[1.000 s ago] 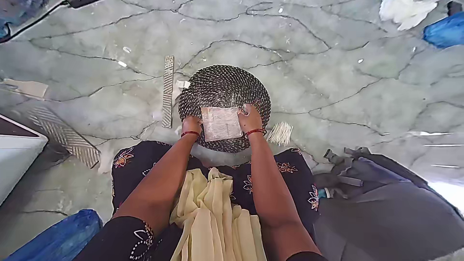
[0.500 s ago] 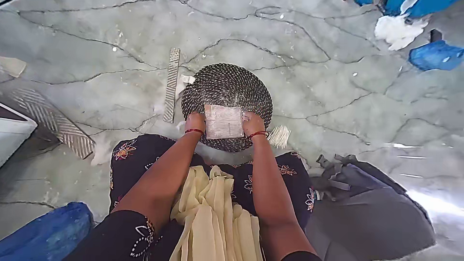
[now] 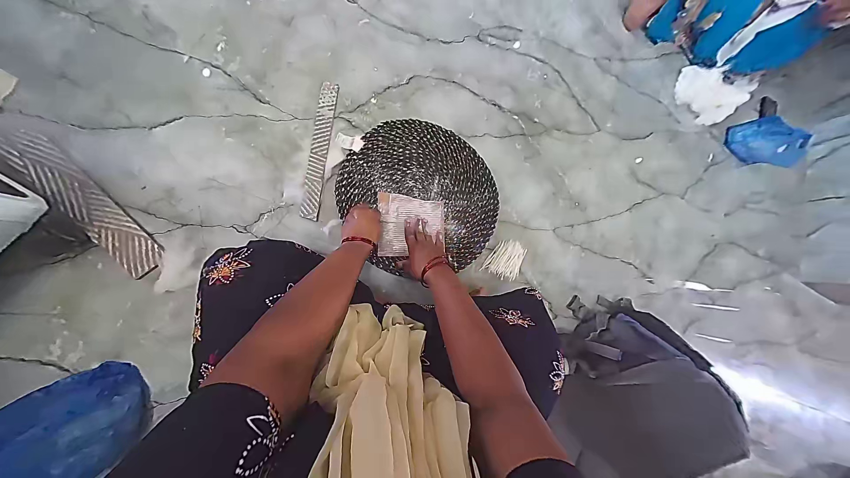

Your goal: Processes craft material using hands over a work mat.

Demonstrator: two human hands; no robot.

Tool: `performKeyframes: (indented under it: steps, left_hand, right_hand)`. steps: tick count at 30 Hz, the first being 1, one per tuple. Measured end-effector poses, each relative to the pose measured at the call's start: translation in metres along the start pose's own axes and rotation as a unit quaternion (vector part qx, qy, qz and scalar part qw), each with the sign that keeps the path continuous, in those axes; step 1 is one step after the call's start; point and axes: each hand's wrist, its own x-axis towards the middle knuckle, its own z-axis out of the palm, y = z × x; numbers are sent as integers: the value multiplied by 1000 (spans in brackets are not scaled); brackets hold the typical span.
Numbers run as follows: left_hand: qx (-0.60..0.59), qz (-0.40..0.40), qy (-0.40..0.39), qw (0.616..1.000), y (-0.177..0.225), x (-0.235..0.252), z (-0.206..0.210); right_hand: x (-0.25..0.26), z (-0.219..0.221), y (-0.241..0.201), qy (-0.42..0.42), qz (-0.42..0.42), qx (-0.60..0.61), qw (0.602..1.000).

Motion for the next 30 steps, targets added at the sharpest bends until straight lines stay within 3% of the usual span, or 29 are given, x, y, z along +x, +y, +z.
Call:
performKeyframes:
  steps: [8, 14, 17, 23, 30]
  left_hand:
    - [30, -3, -12, 999, 2, -5, 3]
    - [-4, 16, 8, 1000, -6, -7, 1]
    - [-3, 27, 22, 999, -7, -4, 0]
    - [-3, -42, -21, 999, 7, -16, -15]
    - [30, -60, -27, 997, 13, -30, -14]
  right_hand:
    - [-5, 15, -12, 58, 12, -5, 998]
    - [-24, -11, 6, 78, 58, 59, 994]
    - [-20, -21, 11, 62, 35, 41, 997]
    - [-2, -18, -10, -25, -6, 19, 1000]
    - [-13, 3, -36, 34, 12, 46, 998]
